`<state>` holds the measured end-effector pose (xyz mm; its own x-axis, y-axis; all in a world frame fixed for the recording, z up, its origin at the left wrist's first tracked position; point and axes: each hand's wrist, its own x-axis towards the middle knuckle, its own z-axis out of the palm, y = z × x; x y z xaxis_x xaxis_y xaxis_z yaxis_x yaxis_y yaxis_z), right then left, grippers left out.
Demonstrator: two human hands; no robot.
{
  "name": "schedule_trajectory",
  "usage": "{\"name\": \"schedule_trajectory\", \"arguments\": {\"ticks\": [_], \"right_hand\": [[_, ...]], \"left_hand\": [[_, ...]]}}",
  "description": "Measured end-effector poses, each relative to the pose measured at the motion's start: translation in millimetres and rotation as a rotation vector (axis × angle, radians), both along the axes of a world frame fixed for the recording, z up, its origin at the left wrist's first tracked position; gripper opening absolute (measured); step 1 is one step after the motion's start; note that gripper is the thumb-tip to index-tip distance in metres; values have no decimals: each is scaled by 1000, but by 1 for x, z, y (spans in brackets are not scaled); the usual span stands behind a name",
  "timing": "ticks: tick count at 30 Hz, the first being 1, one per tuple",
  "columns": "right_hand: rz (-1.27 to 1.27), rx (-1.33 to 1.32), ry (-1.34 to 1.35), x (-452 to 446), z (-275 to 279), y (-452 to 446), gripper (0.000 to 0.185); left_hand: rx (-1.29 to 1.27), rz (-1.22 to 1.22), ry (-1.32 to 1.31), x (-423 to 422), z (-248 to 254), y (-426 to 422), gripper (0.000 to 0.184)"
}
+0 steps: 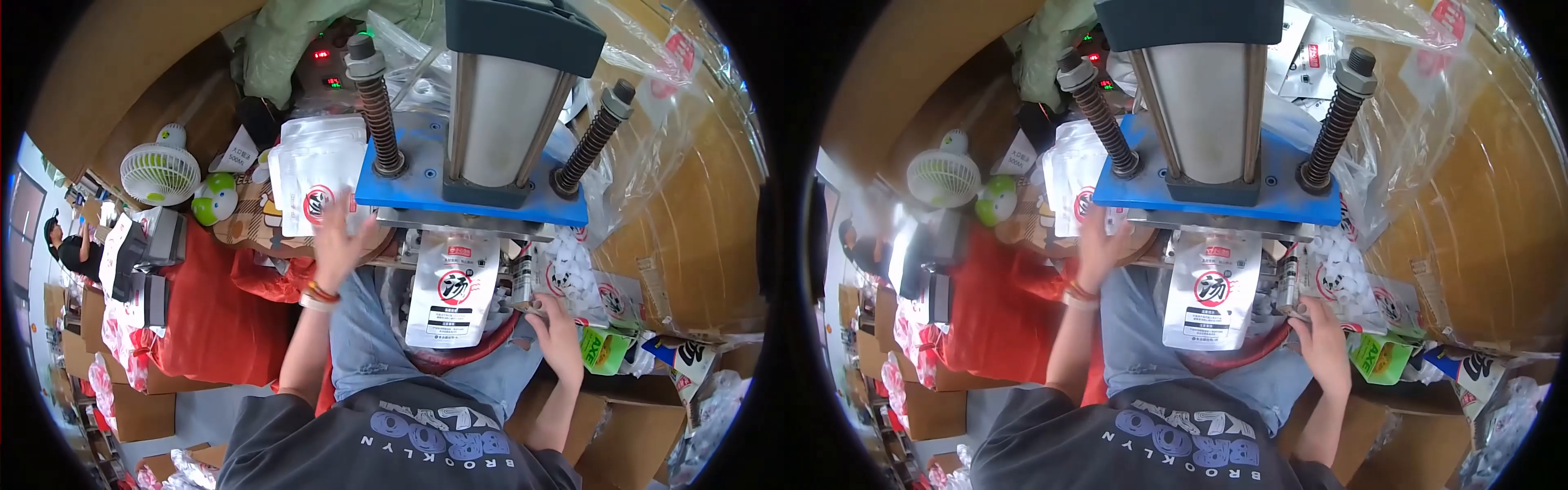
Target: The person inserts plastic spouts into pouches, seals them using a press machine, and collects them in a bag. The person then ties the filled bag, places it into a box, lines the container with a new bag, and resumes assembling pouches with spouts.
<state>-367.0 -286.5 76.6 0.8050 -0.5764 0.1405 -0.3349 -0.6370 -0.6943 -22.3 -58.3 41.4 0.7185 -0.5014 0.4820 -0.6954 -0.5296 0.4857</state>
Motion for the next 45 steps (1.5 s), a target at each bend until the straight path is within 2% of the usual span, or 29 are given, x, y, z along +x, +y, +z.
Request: {"name": "schedule_trajectory", "arguments": {"ticks": [2,3,4,5,6,7,8,11,12,13,15,17,20,21,23,24,26,29,31,32,33,34,35,36,38,40,41,43,45], "right_hand": [[-25,118,-13,-3,7,-4,21],[-51,227,-31,-2,12,-7,22],[13,120,-174,-1,19,-6,25],[4,127,-179,4,27,3,25],[25,226,-395,10,39,16,26],[45,318,-609,15,50,30,26],[75,210,-637,17,60,43,27],[185,-94,-790,33,79,72,32],[225,-181,-744,44,79,80,32],[264,-268,-697,55,77,85,33],[425,-187,-659,74,63,87,34],[513,-220,-746,57,80,92,36],[562,-219,-798,40,95,92,41],[490,-152,-698,40,94,89,41],[372,-122,-488,46,81,73,47],[280,-122,-441,52,72,66,51],[152,-132,-394,51,64,54,60],[-32,-115,-362,21,77,33,45],[-203,-241,-167,17,73,13,40],[-279,-476,-129,24,58,2,35],[-275,-471,-125,29,26,-10,35],[-352,-547,2,34,-11,-21,32],[-429,-623,127,40,-21,-24,28],[-426,-622,124,38,-25,-26,28],[-318,-183,160,31,-27,-21,23],[-271,-218,122,24,-31,-25,22],[-223,-261,88,22,-31,-30,21],[-238,-352,41,21,-26,-33,22],[-249,-434,-9,21,-21,-28,23]], "left_hand": [[446,30,-316,17,-30,37,78],[449,-37,-358,0,-26,44,72],[379,-149,-291,-9,-30,54,65],[321,-269,-218,-13,-32,65,59],[174,-244,-142,-22,-33,69,42],[202,-105,69,-38,-20,70,36],[219,35,272,-54,0,67,31],[-176,-84,171,-101,42,53,38],[-224,-146,160,-112,45,52,39],[-189,-242,73,-120,54,48,37],[-90,-447,-97,-132,69,48,31],[-139,-579,-118,-141,93,46,27],[-146,-845,78,-149,113,46,28],[-144,-853,81,-151,106,40,28],[-162,-700,474,-155,72,18,21],[-21,-600,564,-150,41,10,22],[-159,-454,987,-149,13,-11,24],[-421,-380,1366,-136,13,-38,23],[-581,-370,1453,-125,17,-54,27],[-629,-349,1503,-118,14,-59,27],[-645,-316,1555,-114,14,-63,26],[-643,-308,1558,-113,10,-63,26],[-617,-309,1530,-111,8,-63,27],[-595,-312,1498,-109,8,-65,29],[-615,-301,1532,-108,9,-61,30],[-394,-386,1323,-94,10,-56,31],[-17,-221,1187,-69,16,-45,41],[-172,-92,902,-34,23,-17,61],[312,54,-212,15,-34,21,73]]}}
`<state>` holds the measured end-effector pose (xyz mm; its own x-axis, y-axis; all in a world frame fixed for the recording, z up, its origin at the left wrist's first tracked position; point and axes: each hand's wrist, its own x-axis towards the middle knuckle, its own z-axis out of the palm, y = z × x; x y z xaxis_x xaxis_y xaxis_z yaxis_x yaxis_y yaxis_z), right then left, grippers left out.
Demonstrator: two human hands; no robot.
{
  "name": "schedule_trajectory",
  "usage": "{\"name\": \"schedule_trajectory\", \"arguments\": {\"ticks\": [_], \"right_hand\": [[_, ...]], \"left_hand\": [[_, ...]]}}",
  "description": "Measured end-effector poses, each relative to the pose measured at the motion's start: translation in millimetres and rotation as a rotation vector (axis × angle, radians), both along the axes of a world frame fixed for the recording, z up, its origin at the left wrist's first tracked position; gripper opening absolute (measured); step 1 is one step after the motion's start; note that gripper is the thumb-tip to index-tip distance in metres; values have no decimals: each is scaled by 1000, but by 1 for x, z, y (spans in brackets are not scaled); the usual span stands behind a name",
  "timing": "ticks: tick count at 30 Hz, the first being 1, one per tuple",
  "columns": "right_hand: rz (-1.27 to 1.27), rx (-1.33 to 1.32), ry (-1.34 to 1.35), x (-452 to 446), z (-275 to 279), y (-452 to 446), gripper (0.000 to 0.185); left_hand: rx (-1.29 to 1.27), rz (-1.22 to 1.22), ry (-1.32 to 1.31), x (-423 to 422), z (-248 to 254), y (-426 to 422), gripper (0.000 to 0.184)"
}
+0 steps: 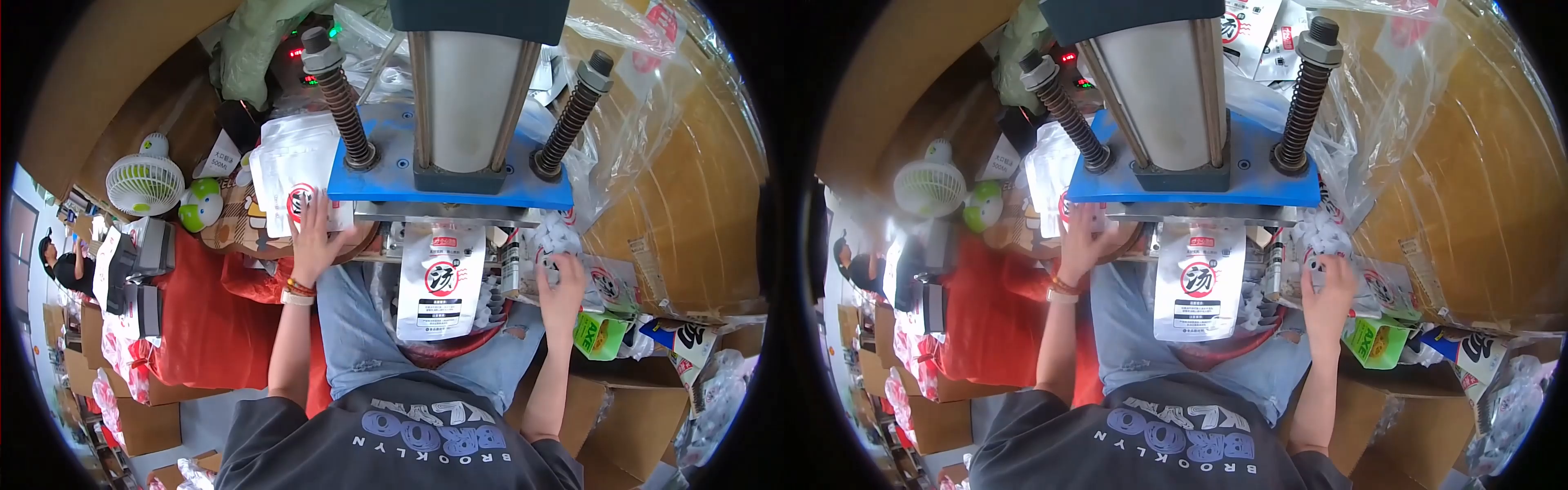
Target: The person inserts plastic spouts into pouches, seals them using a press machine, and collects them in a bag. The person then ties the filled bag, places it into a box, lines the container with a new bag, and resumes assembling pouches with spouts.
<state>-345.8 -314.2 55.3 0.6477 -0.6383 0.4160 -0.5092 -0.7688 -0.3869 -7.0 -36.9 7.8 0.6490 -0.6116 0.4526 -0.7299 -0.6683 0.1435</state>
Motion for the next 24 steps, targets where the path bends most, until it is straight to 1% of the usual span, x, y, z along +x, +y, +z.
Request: {"name": "schedule_trajectory", "arguments": {"ticks": [1,2,3,4,6,7,9,10,12,13,15,16,18,19,20,22,23,24], "right_hand": [[-55,69,-199,2,5,5,23],[-111,136,-401,5,12,10,24],[-75,225,-537,7,21,19,27],[-82,230,-536,7,30,29,27],[233,370,-603,7,53,50,27],[343,265,-585,9,70,61,25],[522,93,-553,11,93,78,25],[545,50,-534,14,99,87,25],[660,14,-453,28,95,97,28],[752,-1,-351,37,90,98,31],[921,-71,-210,44,90,102,33],[950,-101,-232,40,99,106,30],[1026,-19,-332,27,121,107,29],[1075,97,-378,23,127,104,26],[1071,96,-377,21,125,101,26],[991,317,-360,23,112,91,24],[908,443,-302,27,99,84,34],[760,423,-325,33,91,83,40]], "left_hand": [[110,-52,46,-6,-5,13,80],[117,-172,120,-16,3,23,76],[130,-300,191,-24,13,31,73],[8,-359,77,-27,4,39,55],[-185,-98,483,-56,21,44,29],[-171,15,537,-66,35,42,20],[-387,-72,460,-96,67,34,27],[-480,-115,453,-111,77,31,33],[-436,-236,277,-132,89,23,38],[-415,-288,266,-141,93,20,40],[-345,-416,220,-151,106,15,39],[-293,-505,154,-152,109,17,34],[-326,-693,304,-161,135,20,29],[-332,-776,408,-164,149,19,26],[-333,-780,409,-166,146,16,26],[-302,-745,648,-171,132,6,21],[-371,-644,892,-171,113,-5,16],[-357,-555,1067,-170,98,-17,16]]}}
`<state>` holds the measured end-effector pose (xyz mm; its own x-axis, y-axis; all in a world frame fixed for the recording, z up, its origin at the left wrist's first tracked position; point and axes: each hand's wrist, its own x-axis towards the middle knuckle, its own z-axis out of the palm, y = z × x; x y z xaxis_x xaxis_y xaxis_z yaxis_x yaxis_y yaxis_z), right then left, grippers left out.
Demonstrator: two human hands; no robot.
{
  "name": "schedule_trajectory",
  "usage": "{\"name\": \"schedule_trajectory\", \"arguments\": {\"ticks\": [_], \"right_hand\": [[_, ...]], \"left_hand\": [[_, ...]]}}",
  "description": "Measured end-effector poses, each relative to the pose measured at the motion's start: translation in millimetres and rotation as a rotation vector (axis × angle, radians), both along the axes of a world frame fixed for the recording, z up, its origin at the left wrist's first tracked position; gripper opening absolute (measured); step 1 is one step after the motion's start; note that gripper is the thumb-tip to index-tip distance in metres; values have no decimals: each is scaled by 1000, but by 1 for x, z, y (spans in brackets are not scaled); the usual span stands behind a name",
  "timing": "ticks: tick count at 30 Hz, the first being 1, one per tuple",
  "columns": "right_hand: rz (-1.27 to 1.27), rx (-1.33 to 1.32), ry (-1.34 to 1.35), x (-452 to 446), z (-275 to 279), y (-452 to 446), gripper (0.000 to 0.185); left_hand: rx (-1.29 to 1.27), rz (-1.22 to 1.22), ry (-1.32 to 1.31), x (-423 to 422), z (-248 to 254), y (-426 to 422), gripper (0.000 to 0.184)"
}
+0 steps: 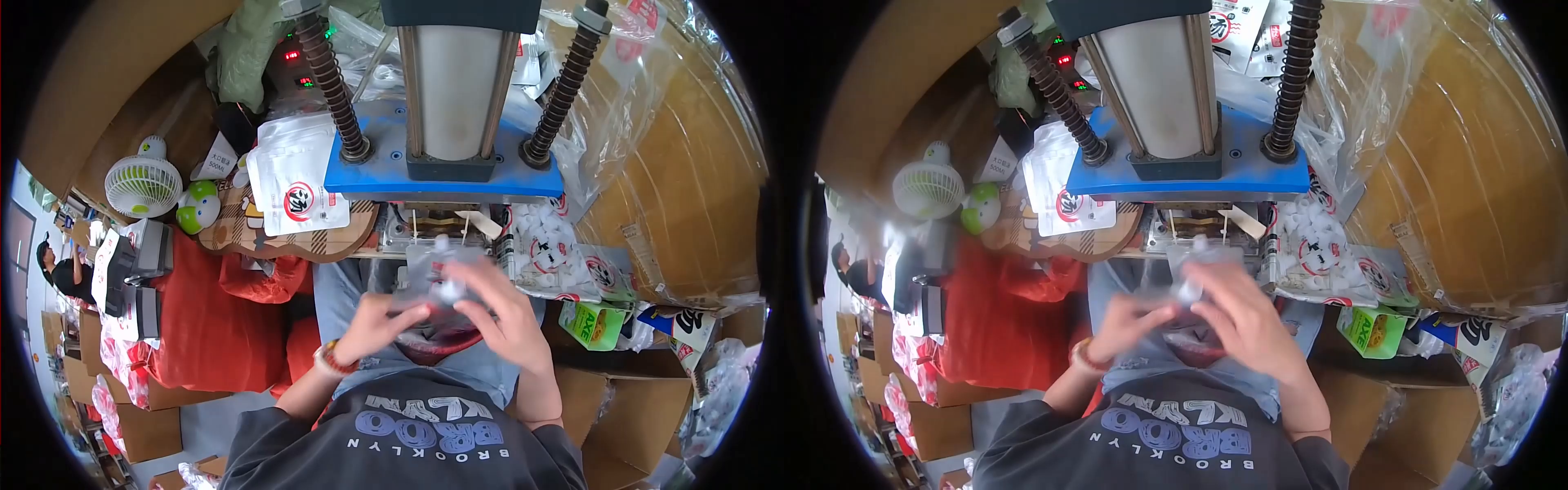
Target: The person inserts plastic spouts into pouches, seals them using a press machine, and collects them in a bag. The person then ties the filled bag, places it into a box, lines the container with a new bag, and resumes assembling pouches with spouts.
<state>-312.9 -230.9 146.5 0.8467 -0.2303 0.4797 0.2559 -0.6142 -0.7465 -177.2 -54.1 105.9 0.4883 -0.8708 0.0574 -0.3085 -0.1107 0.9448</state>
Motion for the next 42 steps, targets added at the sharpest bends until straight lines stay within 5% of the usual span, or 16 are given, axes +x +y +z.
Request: {"name": "schedule_trajectory", "arguments": {"ticks": [4,7,10,12,14,17,19,21,24,25,27,31,36,39,42], "right_hand": [[-409,-50,-6,-24,3,-18,43],[-686,-252,136,-45,-1,-37,35],[-818,-561,488,-41,-93,-59,28],[-776,-430,512,-46,-94,-59,27],[-594,-270,542,-58,-77,-49,26],[-492,-65,494,-70,-66,-65,19],[-457,65,376,-78,-74,-78,28],[-546,266,223,-70,-78,-71,29],[-591,544,-65,-53,-57,-50,34],[-534,402,-142,-48,-46,-41,34],[-425,156,-254,-44,-23,-18,34],[-268,-303,-285,-17,8,29,30],[84,-220,-217,-2,10,36,26],[240,29,-158,-24,34,35,25],[38,141,28,-19,21,27,34]], "left_hand": [[-42,214,691,10,-45,-35,24],[-112,238,814,38,-46,-59,27],[-89,269,866,49,-46,-67,28],[-88,255,889,52,-52,-71,31],[52,150,565,70,-51,-60,38],[191,447,163,129,-41,-21,47],[202,625,-882,171,-71,11,59],[374,421,-1201,163,-86,37,66],[224,265,-1064,131,-93,62,50],[147,333,-1060,124,-97,68,40],[427,506,-662,98,-68,64,32],[-33,493,-665,49,-27,47,42],[-164,127,-900,16,25,44,33],[-222,-91,-751,0,51,48,31],[-52,-162,-487,6,27,33,20]]}}
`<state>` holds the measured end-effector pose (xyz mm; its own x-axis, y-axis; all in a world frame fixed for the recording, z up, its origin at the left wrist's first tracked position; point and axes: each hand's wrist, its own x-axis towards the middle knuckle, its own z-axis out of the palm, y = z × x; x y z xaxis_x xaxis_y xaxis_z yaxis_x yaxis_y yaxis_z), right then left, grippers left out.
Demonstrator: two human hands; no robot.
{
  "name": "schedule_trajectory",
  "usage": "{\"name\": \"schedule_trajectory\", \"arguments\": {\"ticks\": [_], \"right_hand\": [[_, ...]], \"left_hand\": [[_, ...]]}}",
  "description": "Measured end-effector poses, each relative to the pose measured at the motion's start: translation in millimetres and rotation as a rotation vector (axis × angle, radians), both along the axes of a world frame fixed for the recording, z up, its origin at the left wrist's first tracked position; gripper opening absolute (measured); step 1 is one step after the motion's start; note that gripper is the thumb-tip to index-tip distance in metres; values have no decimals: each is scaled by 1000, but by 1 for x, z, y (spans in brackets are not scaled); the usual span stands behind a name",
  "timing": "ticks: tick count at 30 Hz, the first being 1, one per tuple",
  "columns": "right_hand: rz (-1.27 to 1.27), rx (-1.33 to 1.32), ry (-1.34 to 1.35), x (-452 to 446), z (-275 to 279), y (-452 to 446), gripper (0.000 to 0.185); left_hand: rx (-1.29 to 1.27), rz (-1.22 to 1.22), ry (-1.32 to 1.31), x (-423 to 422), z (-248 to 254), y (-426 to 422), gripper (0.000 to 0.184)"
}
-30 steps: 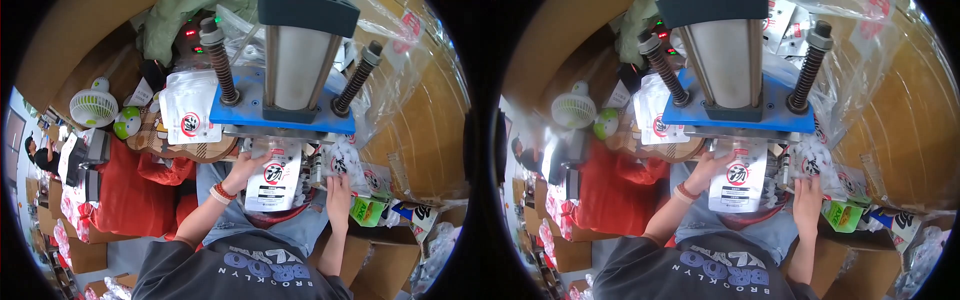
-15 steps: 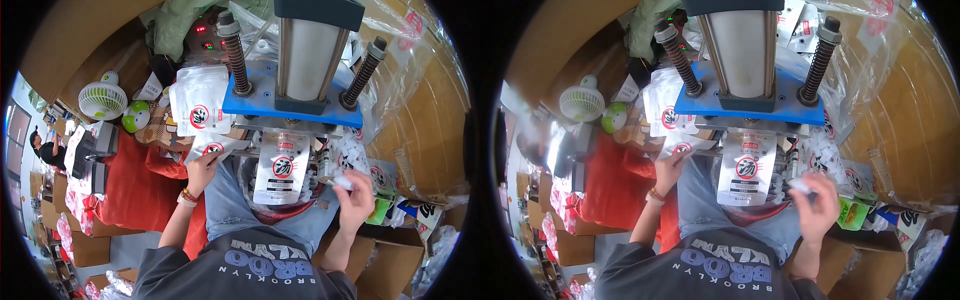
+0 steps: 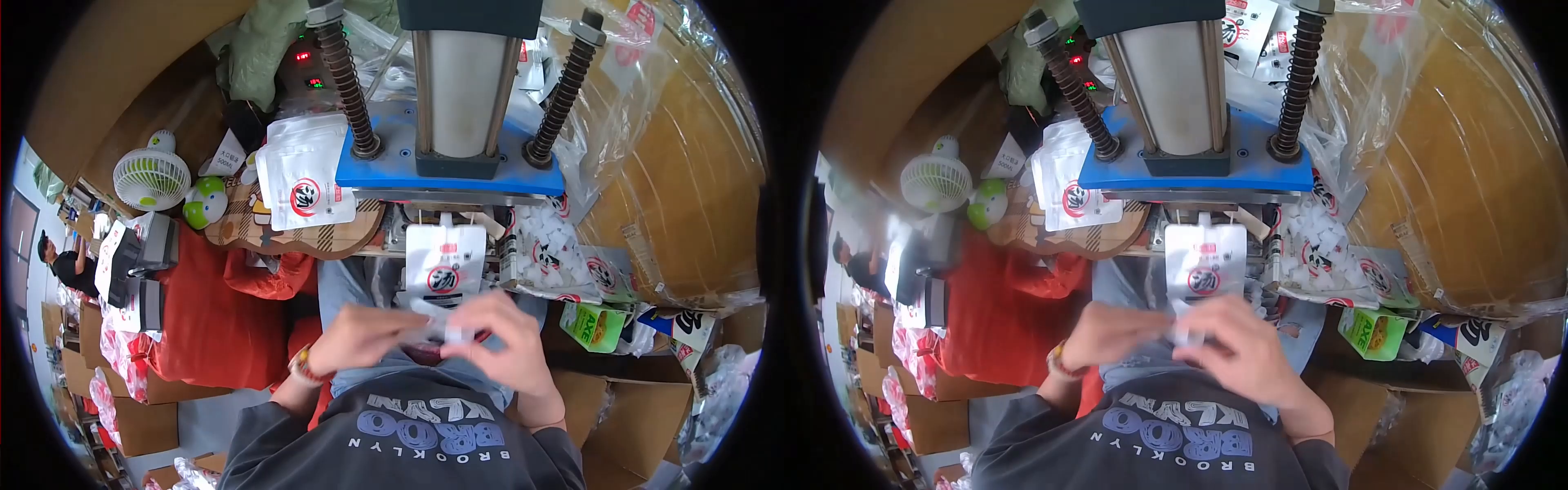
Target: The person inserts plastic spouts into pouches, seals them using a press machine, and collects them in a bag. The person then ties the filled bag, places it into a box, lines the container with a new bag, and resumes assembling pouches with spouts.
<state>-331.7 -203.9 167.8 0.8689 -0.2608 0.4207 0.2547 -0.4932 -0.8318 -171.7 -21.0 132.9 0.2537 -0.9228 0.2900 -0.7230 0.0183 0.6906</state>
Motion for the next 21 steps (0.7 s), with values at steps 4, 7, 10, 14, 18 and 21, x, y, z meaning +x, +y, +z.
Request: {"name": "schedule_trajectory", "arguments": {"ticks": [4,7,10,14,18,21], "right_hand": [[-380,-60,10,3,-29,-22,68],[-574,-195,-7,-23,-6,-43,44],[-875,-552,166,-12,-37,-69,31],[-801,-636,468,-18,-128,-90,32],[-478,-457,484,-46,-108,-91,30],[-383,-385,459,-54,-92,-106,29]], "left_hand": [[333,261,795,0,-42,-44,22],[-7,261,1283,11,-62,-72,28],[-15,277,1458,37,-68,-91,23],[-12,304,1381,42,-78,-97,33],[118,426,869,91,-85,-70,45],[130,760,-375,161,-111,-17,72]]}}
